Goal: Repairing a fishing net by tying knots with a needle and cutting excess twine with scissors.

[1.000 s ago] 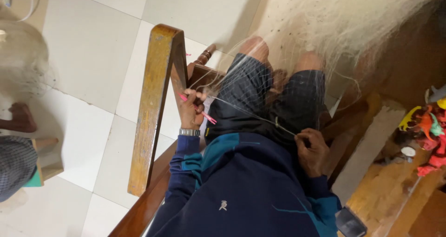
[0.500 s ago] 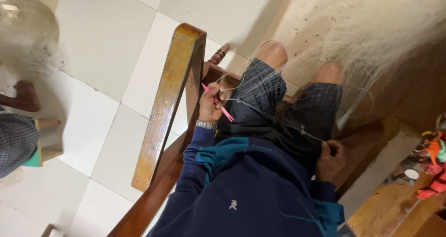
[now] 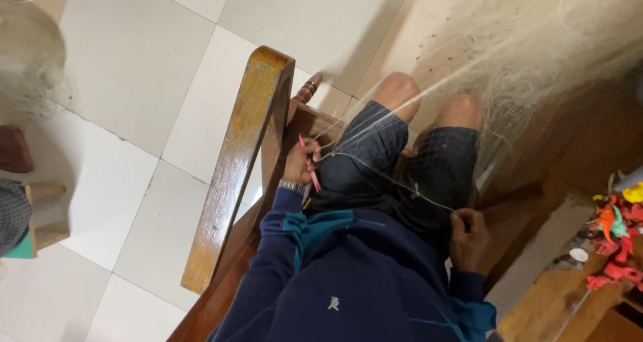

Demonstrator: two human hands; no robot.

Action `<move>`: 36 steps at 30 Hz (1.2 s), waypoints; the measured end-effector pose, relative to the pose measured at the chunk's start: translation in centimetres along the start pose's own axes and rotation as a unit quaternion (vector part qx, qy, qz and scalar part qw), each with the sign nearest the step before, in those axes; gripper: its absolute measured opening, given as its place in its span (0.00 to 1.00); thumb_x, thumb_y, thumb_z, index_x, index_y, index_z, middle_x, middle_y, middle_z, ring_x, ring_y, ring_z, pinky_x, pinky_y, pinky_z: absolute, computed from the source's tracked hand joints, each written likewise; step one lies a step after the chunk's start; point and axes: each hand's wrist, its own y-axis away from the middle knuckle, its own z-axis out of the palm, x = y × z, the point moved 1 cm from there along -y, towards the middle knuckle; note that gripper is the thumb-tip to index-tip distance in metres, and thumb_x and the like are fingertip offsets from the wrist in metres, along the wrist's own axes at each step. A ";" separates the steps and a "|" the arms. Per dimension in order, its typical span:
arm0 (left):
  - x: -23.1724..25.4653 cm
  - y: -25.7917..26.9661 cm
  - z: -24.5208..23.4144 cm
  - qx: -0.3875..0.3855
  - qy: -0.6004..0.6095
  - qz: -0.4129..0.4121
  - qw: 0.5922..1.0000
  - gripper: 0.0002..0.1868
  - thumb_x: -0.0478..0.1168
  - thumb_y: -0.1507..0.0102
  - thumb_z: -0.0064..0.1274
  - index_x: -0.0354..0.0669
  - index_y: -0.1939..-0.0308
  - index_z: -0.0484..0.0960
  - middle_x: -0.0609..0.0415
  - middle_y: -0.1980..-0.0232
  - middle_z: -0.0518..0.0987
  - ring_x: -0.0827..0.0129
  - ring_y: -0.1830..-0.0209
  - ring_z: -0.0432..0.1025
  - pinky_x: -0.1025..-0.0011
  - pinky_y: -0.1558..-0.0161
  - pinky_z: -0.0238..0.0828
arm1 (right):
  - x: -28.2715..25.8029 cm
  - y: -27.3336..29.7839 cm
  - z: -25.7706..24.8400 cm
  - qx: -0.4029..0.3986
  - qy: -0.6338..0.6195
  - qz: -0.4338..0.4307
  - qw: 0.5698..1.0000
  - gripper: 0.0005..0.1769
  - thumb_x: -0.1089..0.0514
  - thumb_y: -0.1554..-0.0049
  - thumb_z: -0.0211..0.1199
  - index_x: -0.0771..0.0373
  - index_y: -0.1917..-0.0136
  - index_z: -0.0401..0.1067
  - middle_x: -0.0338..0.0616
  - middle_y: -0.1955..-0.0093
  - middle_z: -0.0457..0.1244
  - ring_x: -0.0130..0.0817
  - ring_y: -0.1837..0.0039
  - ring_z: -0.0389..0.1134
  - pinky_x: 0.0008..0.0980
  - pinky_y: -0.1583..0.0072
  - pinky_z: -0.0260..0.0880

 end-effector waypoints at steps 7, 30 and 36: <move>-1.7 2.9 -0.2 -0.002 0.009 0.000 1.000 0.10 0.26 0.45 0.48 0.43 0.62 0.69 0.47 0.69 0.73 0.74 0.83 0.69 0.91 0.92 0.46 | 0.6 0.5 -0.7 0.009 -0.005 -0.004 1.000 0.03 0.61 0.38 0.57 0.62 0.51 0.69 0.49 0.57 0.63 0.34 0.53 0.62 0.36 0.46 0.61; -10.9 -7.3 -6.1 -0.229 -0.391 0.144 0.880 0.25 0.55 0.36 0.33 0.42 0.51 0.76 0.55 0.47 0.75 0.72 0.48 0.67 0.74 0.39 0.57 | 0.4 1.1 -0.7 0.013 0.052 0.038 0.998 0.09 0.56 0.41 0.56 0.64 0.53 0.70 0.47 0.52 0.62 0.41 0.47 0.60 0.39 0.44 0.59; -12.0 -5.9 -5.2 -0.176 -0.489 0.066 0.852 0.17 0.48 0.43 0.47 0.44 0.54 0.79 0.59 0.43 0.73 0.72 0.42 0.64 0.73 0.39 0.55 | 1.5 0.2 -2.5 0.029 0.095 -0.103 0.990 0.07 0.62 0.39 0.58 0.68 0.50 0.72 0.51 0.51 0.64 0.42 0.48 0.63 0.38 0.46 0.61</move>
